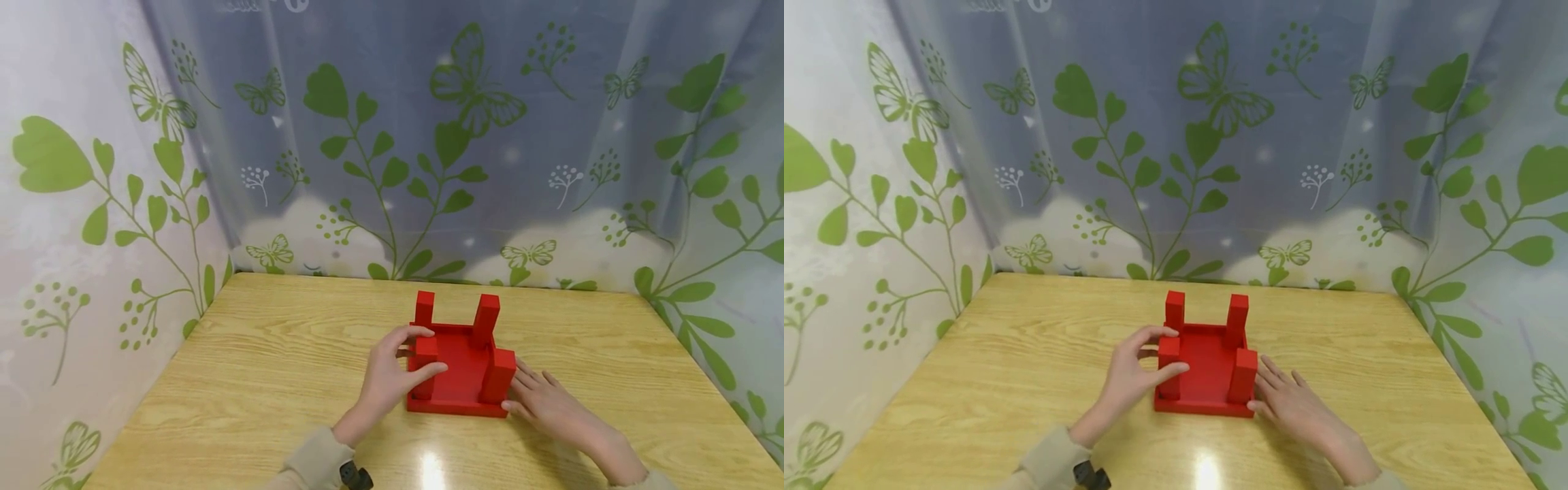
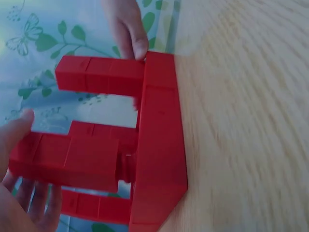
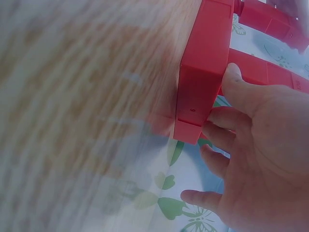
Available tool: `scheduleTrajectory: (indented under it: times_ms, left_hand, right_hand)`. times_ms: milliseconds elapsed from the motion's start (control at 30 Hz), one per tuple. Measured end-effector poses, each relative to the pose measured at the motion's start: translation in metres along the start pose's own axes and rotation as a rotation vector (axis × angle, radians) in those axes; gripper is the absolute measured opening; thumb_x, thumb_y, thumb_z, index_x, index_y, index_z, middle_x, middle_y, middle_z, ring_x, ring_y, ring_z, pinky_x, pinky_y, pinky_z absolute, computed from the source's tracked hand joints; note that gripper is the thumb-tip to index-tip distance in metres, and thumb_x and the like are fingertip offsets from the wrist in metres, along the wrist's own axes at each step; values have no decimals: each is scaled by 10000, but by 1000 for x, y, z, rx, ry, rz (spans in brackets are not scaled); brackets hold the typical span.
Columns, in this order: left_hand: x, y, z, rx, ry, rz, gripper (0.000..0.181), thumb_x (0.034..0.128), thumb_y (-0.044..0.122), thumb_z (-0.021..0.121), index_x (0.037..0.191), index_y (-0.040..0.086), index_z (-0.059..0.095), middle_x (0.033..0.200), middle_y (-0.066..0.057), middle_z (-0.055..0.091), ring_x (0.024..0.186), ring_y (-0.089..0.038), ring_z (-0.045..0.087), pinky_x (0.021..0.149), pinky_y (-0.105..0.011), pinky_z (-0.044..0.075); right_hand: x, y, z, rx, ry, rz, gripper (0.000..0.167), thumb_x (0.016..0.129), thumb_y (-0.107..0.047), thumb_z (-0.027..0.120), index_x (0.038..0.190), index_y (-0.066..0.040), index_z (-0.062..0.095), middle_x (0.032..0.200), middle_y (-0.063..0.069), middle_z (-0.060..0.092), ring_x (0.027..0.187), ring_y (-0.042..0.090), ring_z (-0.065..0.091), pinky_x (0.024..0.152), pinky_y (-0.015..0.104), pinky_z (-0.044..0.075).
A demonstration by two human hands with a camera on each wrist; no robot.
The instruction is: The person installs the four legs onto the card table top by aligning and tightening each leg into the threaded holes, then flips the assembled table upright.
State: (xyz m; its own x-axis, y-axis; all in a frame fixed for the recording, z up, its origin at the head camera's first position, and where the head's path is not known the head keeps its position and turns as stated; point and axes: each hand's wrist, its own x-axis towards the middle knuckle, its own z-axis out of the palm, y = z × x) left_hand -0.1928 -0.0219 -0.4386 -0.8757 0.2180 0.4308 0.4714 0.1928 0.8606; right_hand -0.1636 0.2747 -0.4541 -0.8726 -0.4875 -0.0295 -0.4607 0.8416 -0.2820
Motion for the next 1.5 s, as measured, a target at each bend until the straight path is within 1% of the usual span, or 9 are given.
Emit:
scheduleTrajectory:
  times_ms: [267,433,533,633,833,1033,1233,1433,1500]
  left_hand:
    - [-3,4,8,19,72,-85,527,763,232,916,1153,131,577,1081,23,641,1005,-184,617,900,-380,579]
    - [-4,3,5,-22,51,-96,493,766,208,913,1109,122,569,1087,10,640,1023,-186,622,921,-368,578]
    - [-4,0,-1,-66,-9,-88,482,796,179,887,1174,102,599,1168,-13,628,1087,-201,606,954,-350,563]
    - [-2,-5,-9,-79,-116,-72,481,860,172,828,1294,120,627,1238,-23,604,1120,-218,578,980,-351,548]
    - [2,-7,-23,-135,-324,-6,523,982,97,662,1482,103,510,1448,-144,536,1211,-273,569,1050,-333,502]
    - [1,-8,-24,-212,-400,-19,537,1031,75,571,1541,55,406,1486,-149,503,1263,-241,563,1030,-245,495]
    - [0,-11,-21,-213,-367,20,521,1031,79,572,1530,62,423,1456,-131,522,1248,-233,534,1045,-304,494]
    - [-2,-11,-9,-79,-230,-22,587,936,226,748,1464,257,492,1357,67,591,1266,-146,525,1073,-432,462]
    - [-3,-10,-5,-37,-176,-42,601,882,261,812,1411,265,528,1341,92,590,1239,-129,532,1050,-435,478]
  right_hand:
    - [-1,0,0,1,6,-1,615,1038,-433,529,1491,-20,487,1550,221,428,1446,482,331,1059,741,325]
    - [0,-1,0,-12,15,-14,604,1037,-418,538,1480,-10,497,1537,230,441,1432,490,348,1050,736,340]
    - [-1,-1,0,-10,13,-12,606,1037,-418,538,1483,-11,493,1542,231,435,1434,487,347,1055,733,337]
    - [0,0,-1,-8,5,-4,623,1033,-429,537,1491,-10,482,1549,232,423,1438,487,340,1060,735,329]
    - [0,2,-1,-8,3,3,635,1038,-452,518,1495,-12,478,1553,227,421,1448,485,325,1063,740,320]
    - [0,1,-1,-2,1,6,632,1043,-455,505,1498,-18,475,1558,225,415,1450,483,322,1064,742,316]
    - [0,1,0,1,1,4,632,1042,-457,507,1499,-23,475,1556,219,420,1451,481,321,1063,741,318]
    - [-1,0,0,-14,17,-7,607,1038,-430,531,1475,-10,502,1536,232,442,1434,486,349,1059,732,333]
    - [-1,0,0,-12,13,-10,607,1033,-426,540,1469,-3,508,1531,239,444,1429,490,353,1057,731,335]
